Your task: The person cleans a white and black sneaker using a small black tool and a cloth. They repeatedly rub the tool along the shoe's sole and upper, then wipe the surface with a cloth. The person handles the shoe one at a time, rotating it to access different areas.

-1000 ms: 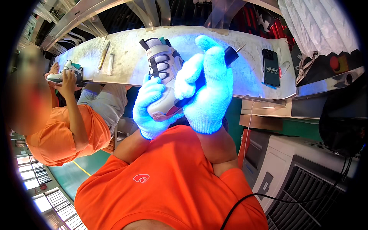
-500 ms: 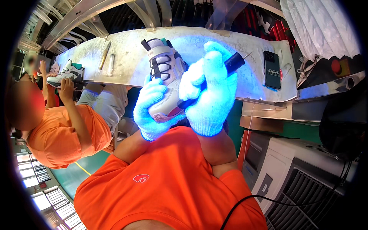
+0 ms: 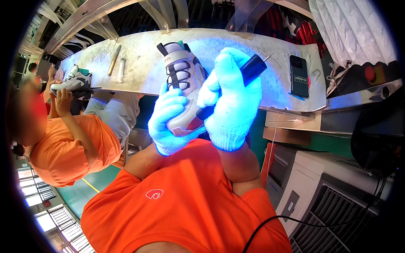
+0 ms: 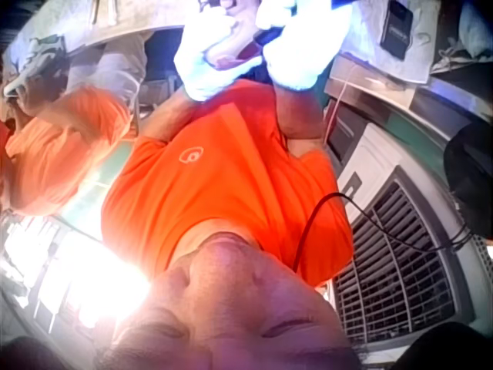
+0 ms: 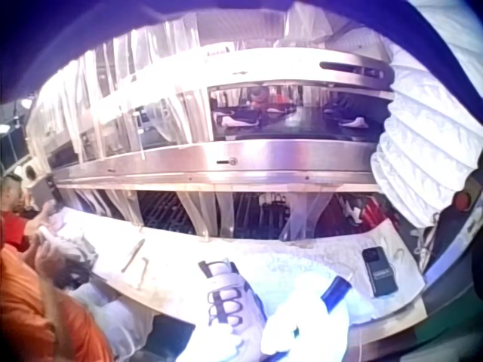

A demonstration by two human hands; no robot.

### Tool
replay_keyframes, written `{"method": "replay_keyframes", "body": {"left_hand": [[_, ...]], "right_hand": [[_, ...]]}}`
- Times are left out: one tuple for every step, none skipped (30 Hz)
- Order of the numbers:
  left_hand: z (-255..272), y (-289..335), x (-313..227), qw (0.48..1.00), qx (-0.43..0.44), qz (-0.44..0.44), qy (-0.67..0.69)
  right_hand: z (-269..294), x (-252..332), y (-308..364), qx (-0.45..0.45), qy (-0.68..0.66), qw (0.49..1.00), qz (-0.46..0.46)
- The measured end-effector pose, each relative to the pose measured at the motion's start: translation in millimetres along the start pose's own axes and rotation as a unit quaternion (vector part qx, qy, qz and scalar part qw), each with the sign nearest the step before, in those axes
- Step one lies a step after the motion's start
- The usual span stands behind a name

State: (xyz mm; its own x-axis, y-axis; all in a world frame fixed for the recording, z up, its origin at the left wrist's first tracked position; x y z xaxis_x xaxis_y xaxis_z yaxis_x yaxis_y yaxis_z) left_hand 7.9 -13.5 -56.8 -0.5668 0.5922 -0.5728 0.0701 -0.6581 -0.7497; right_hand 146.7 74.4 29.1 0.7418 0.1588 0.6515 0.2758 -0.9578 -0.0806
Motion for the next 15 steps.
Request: {"method": "replay_keyframes", "body": {"left_hand": [[-0.5, 0.7, 0.8, 1.0, -0.003, -0.003, 0.001], [-0.7, 0.3, 0.1, 1.0, -0.006, -0.001, 0.002], [-0.6, 0.3, -1.1, 1.0, -0.009, 0.001, 0.002], [-0.5, 0.2, -2.2, 1.0, -0.013, 0.003, 0.003], [-0.8, -1.0, -1.8, 1.0, -0.012, 0.002, 0.004], [-1.2, -2.0, -0.9, 1.0, -0.011, 0.001, 0.006], [-1.7, -3.3, -0.2, 1.0, -0.01, 0.0, 0.008], [-1.3, -2.7, 0.1, 1.0, -0.012, -0.001, 0.01], [-1.2, -2.3, 0.4, 1.0, -0.013, -0.002, 0.013], [-0.9, -2.2, 0.5, 1.0, -0.015, -0.003, 0.016], [-0.5, -1.3, 0.4, 1.0, -0.013, 0.0, 0.012], [0.0, -0.8, -0.1, 1.0, -0.012, 0.003, 0.009], [0.3, -0.1, -0.2, 1.0, -0.01, 0.006, 0.006], [0.2, 0.7, 0.1, 1.0, -0.01, 0.005, 0.007], [0.2, 1.6, 0.9, 1.0, -0.01, 0.003, 0.007]], "right_hand": [[3.3, -1.8, -0.2, 0.002, 0.001, 1.0, -0.003], [6.1, -3.0, -0.6, 0.005, 0.002, 1.0, -0.006], [7.9, -5.4, -1.8, 0.028, -0.041, 0.999, -0.01], [9.9, -8.3, -3.8, 0.051, -0.084, 0.995, -0.014], [11.6, -10.5, -6.1, 0.072, -0.127, 0.989, -0.017], [13.2, -12.4, -7.8, 0.073, -0.142, 0.987, -0.017], [14.4, -14.0, -9.5, 0.074, -0.157, 0.985, -0.018], [14.5, -16.2, -10.5, 0.076, -0.173, 0.982, -0.023], [13.6, -15.9, -10.5, 0.082, -0.163, 0.983, -0.019], [12.1, -14.4, -9.7, 0.088, -0.152, 0.984, -0.014], [11.0, -13.6, -8.3, 0.091, -0.141, 0.986, -0.009], [8.5, -11.9, -7.6, 0.08, -0.101, 0.992, -0.011], [4.5, -9.2, -7.1, 0.069, -0.06, 0.996, -0.013], [1.0, -6.5, -6.5, 0.058, -0.02, 0.998, -0.015], [-1.5, -5.7, -7.0, 0.056, -0.006, 0.998, -0.022]]}}
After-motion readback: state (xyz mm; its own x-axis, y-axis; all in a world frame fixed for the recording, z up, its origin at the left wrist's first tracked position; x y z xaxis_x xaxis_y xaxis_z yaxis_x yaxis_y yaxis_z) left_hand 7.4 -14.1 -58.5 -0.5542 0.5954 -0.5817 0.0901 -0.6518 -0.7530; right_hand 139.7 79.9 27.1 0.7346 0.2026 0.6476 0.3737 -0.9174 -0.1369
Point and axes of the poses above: each hand's wrist, its own y-axis away from the middle knuckle, its own z-axis out of the back of the hand, x = y × z, the point moved 1 cm from there along -y, towards the middle knuckle, and after that the axes turned 7 degrees about x, right-handed, at the moved point
